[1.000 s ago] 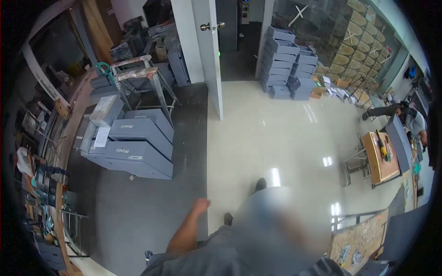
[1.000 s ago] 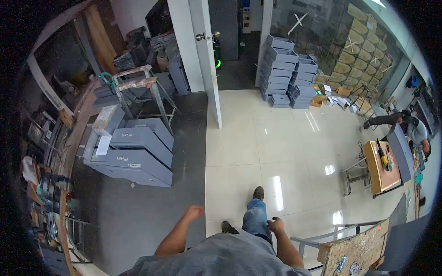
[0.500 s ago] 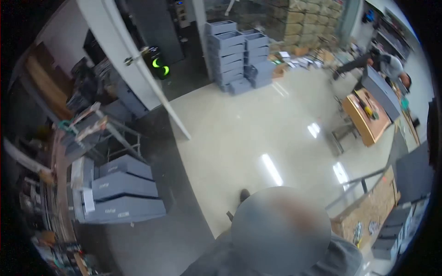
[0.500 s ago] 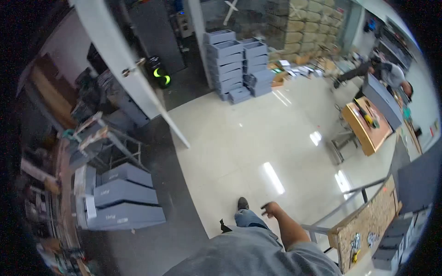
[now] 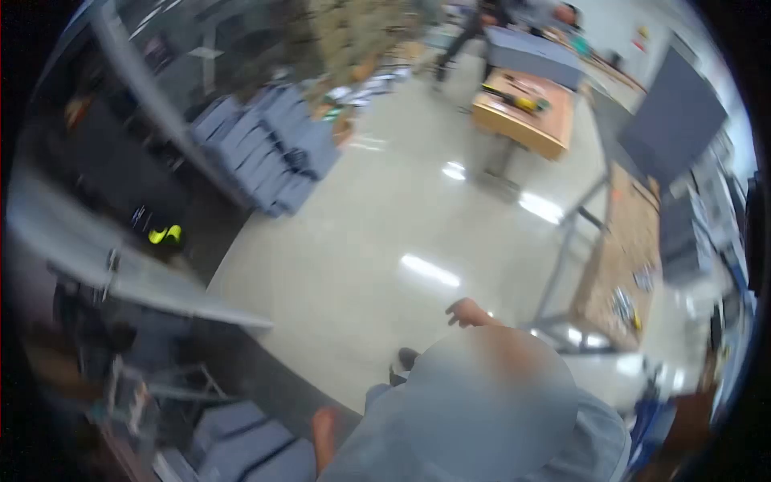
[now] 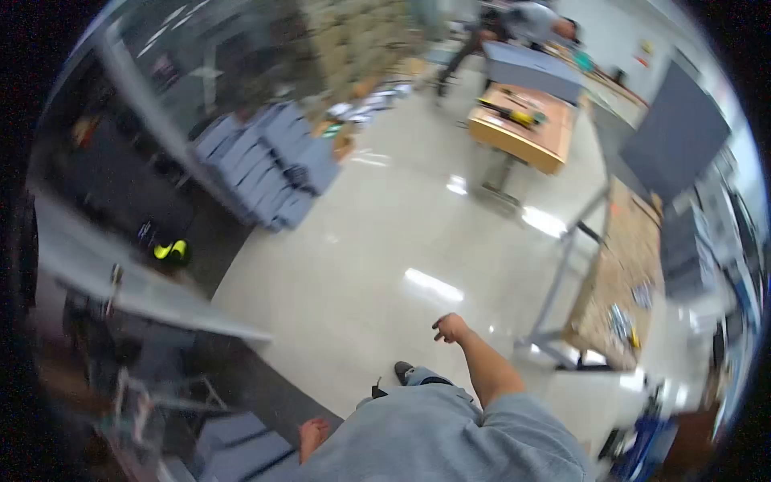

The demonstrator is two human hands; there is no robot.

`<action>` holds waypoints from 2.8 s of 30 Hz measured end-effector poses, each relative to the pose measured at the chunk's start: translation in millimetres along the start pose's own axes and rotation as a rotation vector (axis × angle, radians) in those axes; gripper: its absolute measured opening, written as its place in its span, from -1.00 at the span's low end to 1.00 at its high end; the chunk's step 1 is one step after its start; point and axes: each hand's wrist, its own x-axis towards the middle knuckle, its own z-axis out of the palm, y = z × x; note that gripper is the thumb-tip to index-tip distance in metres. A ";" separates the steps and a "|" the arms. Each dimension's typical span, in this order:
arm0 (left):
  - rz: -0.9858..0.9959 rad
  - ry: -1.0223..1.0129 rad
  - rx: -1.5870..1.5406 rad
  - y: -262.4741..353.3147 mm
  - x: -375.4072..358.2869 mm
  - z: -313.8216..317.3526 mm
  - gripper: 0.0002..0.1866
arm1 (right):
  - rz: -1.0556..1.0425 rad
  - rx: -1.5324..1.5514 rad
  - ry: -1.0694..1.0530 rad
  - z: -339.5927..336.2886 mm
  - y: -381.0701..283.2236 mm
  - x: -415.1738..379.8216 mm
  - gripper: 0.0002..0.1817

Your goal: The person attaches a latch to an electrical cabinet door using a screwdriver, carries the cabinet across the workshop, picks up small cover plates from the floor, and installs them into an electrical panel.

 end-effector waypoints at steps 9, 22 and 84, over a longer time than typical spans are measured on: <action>-0.181 -0.575 0.895 82.2 95.3 6.1 -0.81 | 0.815 0.467 0.519 102.4 -19.2 -286.9 -0.59; -0.059 -0.575 1.163 212.2 208.4 141.8 -0.64 | 1.254 1.185 0.251 421.8 -406.1 -380.7 -0.57; 0.934 -2.088 2.112 -348.4 -458.1 948.8 -0.65 | 1.715 1.477 1.044 455.4 -103.5 -847.9 -0.63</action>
